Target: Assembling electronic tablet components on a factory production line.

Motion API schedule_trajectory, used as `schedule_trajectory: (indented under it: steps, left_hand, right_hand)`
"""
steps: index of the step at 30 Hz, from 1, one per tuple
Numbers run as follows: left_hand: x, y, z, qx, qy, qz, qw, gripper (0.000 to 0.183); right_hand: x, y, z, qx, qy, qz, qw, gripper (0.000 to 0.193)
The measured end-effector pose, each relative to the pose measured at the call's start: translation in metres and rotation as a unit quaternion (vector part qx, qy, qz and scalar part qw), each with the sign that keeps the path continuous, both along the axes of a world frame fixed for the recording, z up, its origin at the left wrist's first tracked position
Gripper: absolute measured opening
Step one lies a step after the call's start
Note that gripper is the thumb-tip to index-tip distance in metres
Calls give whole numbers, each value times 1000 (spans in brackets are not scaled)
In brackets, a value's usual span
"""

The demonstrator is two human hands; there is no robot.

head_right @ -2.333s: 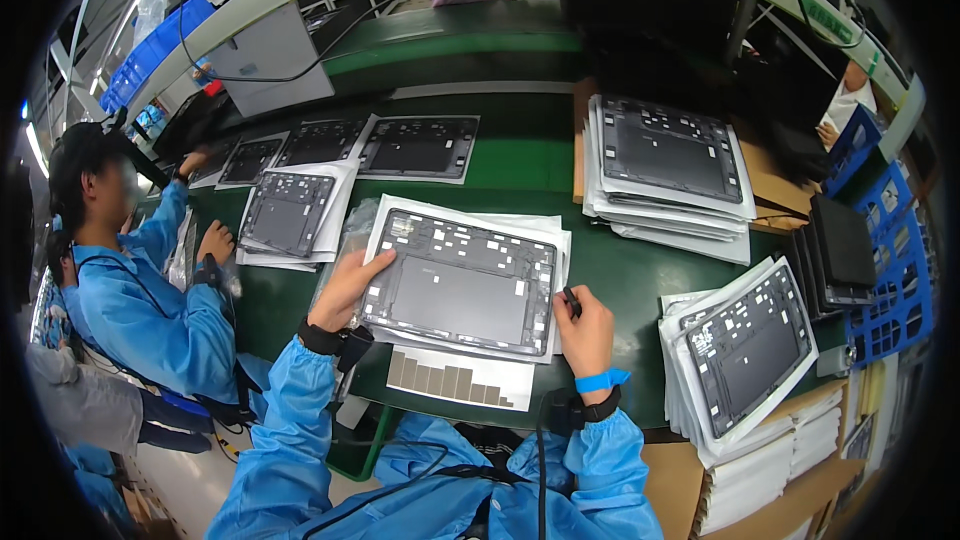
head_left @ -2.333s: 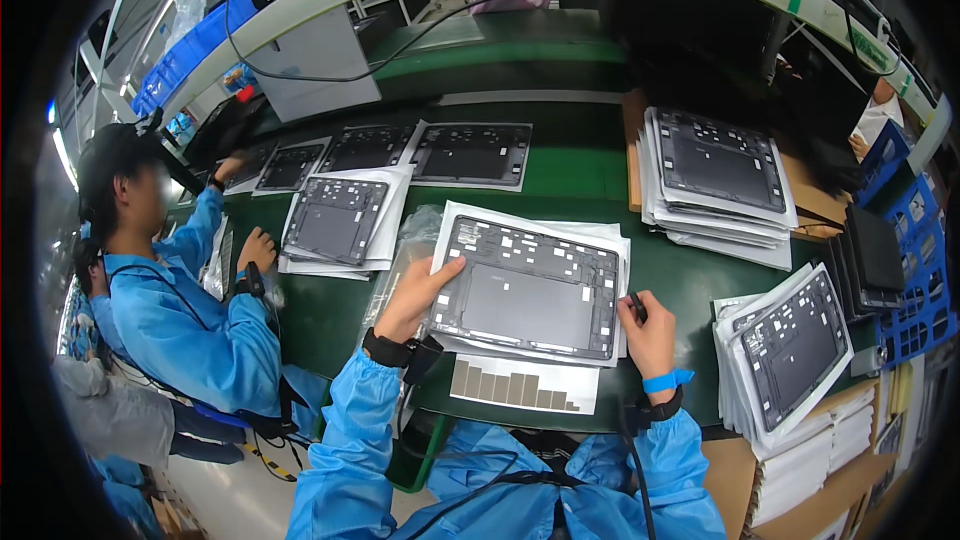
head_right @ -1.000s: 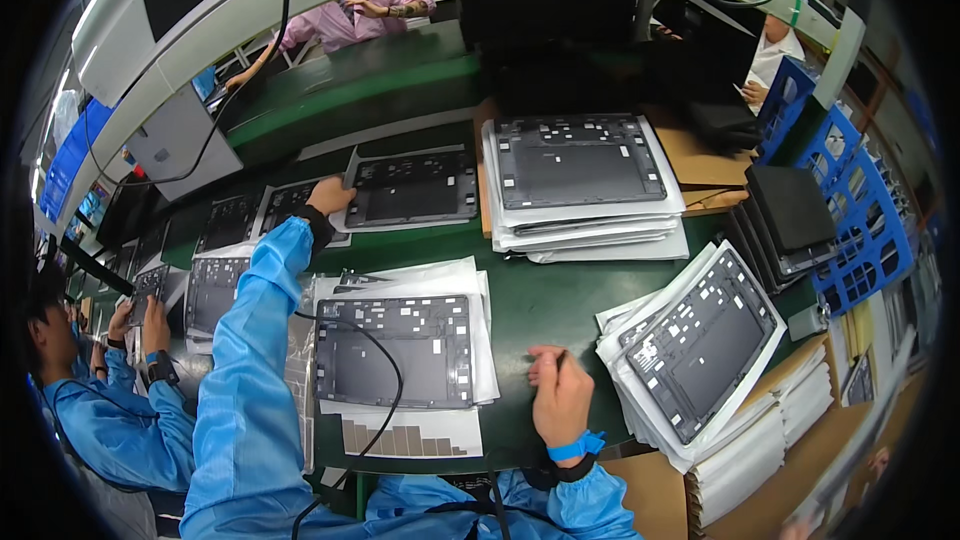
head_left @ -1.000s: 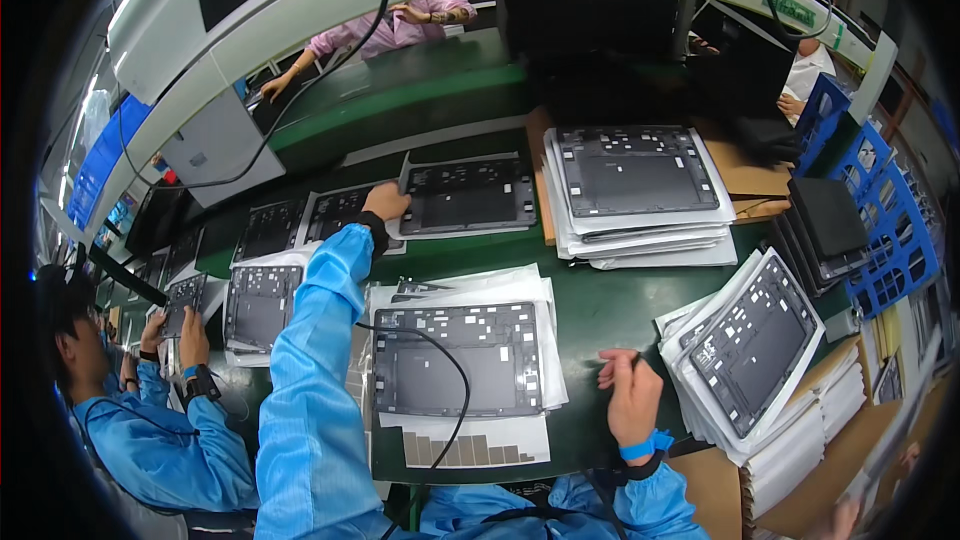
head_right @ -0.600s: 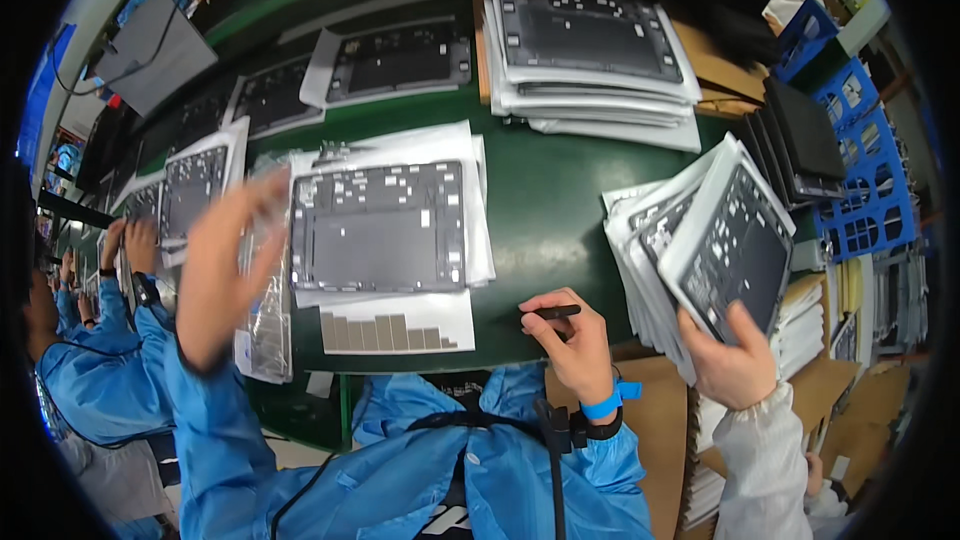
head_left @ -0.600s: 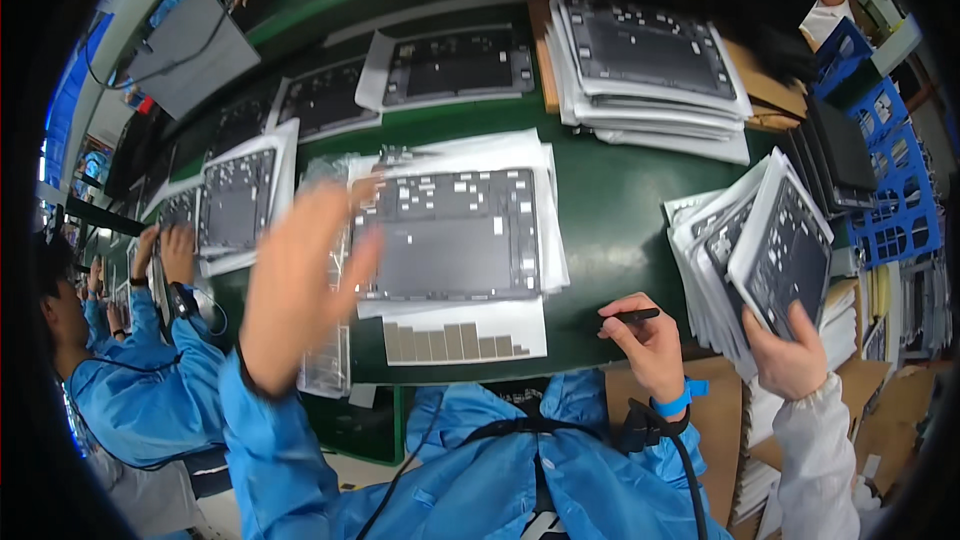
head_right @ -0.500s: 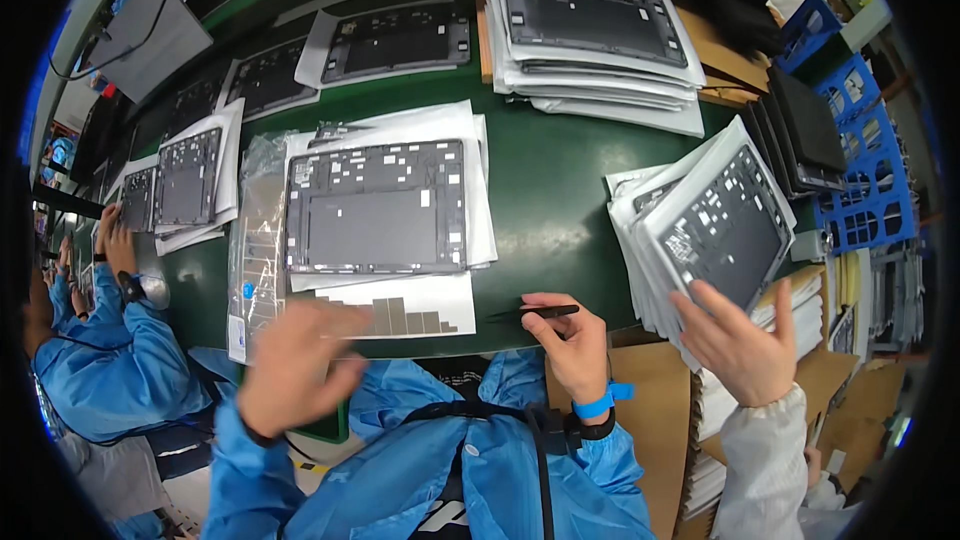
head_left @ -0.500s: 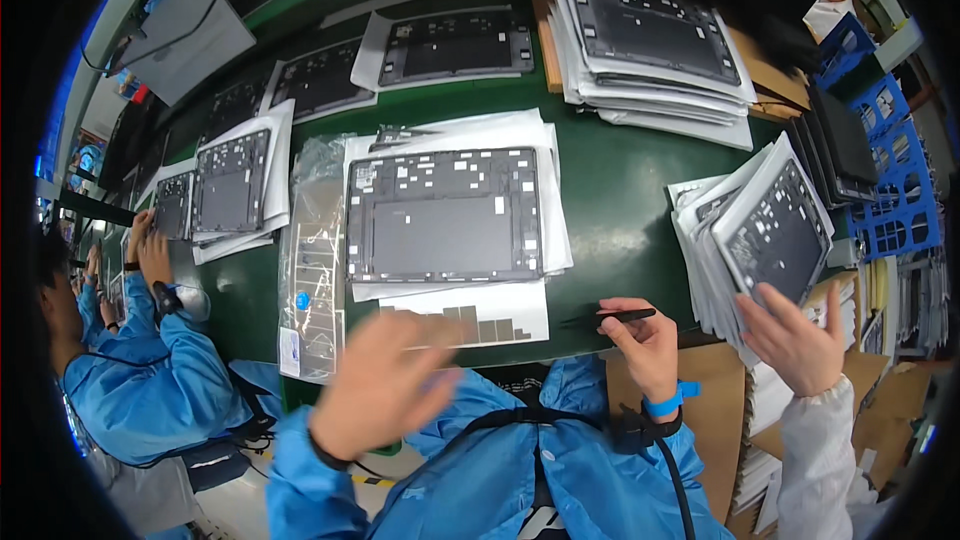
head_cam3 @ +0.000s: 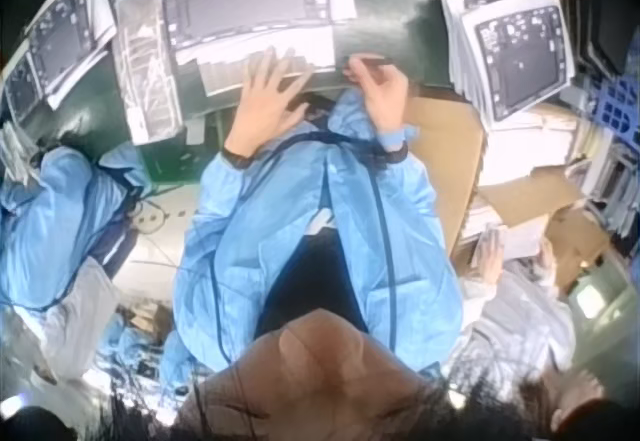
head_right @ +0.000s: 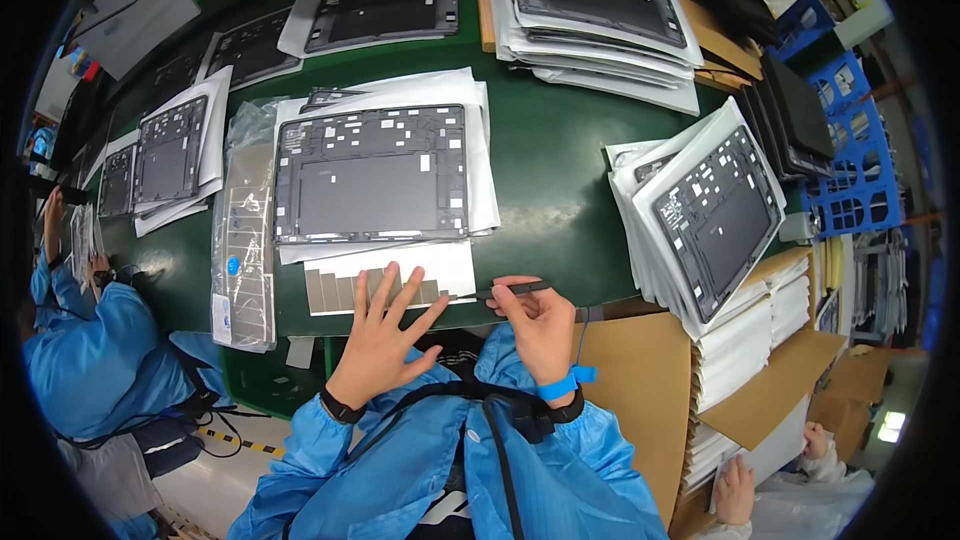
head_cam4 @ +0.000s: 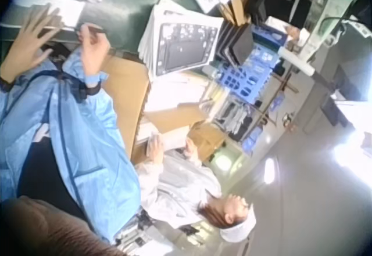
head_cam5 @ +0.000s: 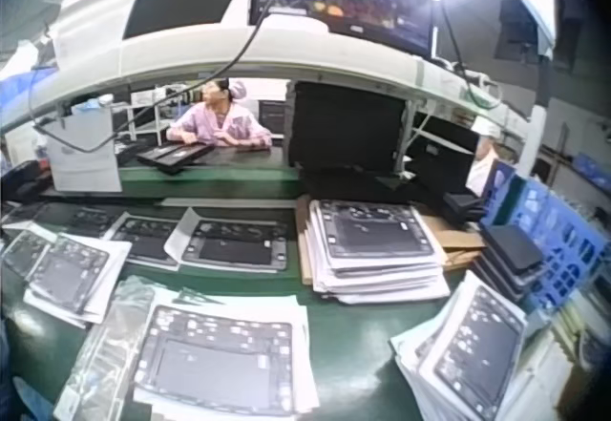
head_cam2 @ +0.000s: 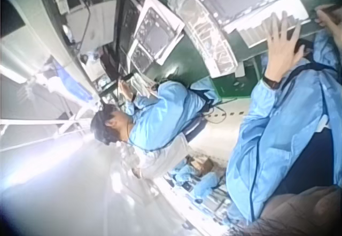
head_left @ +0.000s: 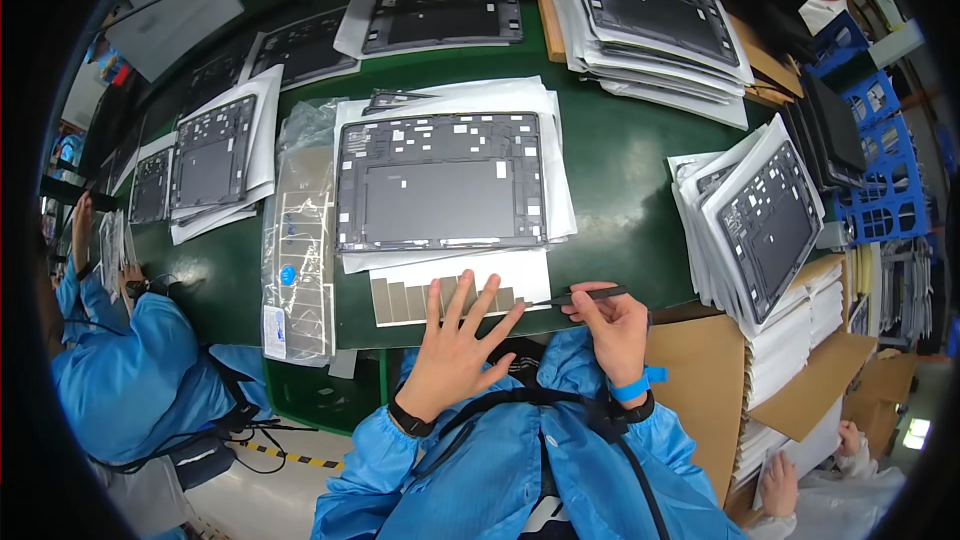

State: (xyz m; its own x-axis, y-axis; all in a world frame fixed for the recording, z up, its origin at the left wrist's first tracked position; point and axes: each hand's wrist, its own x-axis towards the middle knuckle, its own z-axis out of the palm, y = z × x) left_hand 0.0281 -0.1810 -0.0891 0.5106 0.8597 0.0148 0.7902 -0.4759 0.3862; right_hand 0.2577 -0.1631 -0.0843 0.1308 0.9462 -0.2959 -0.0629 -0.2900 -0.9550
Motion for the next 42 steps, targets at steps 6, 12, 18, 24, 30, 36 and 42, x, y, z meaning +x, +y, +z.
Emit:
schedule_trajectory:
  steps: [6,12,18,24,30,36,42]
  left_hand:
    - [-1,2,0,-4,-2,-1,1000,68]
    - [0,4,0,3,3,-3,1000,68]
    - [0,4,0,5,-2,-7,1000,70]
    - [-1,3,0,5,-1,-5,1000,71]
    - [-2,3,0,-2,-3,-3,1000,71]
    - [-2,2,0,0,-3,1,1000,70]
    - [-3,2,0,0,-9,3,1000,70]
  right_hand:
    - [-3,1,0,11,20,-14,1000,17]
    - [0,-1,-6,16,13,-2,1000,19]
    - [-1,-1,-3,17,21,-6,1000,18]
    - [2,-1,-4,12,14,6,1000,18]
    - [6,2,-2,-1,2,31,1000,18]
    - [1,2,0,2,7,29,1000,19]
    - [-8,-1,10,31,-53,16,998,17]
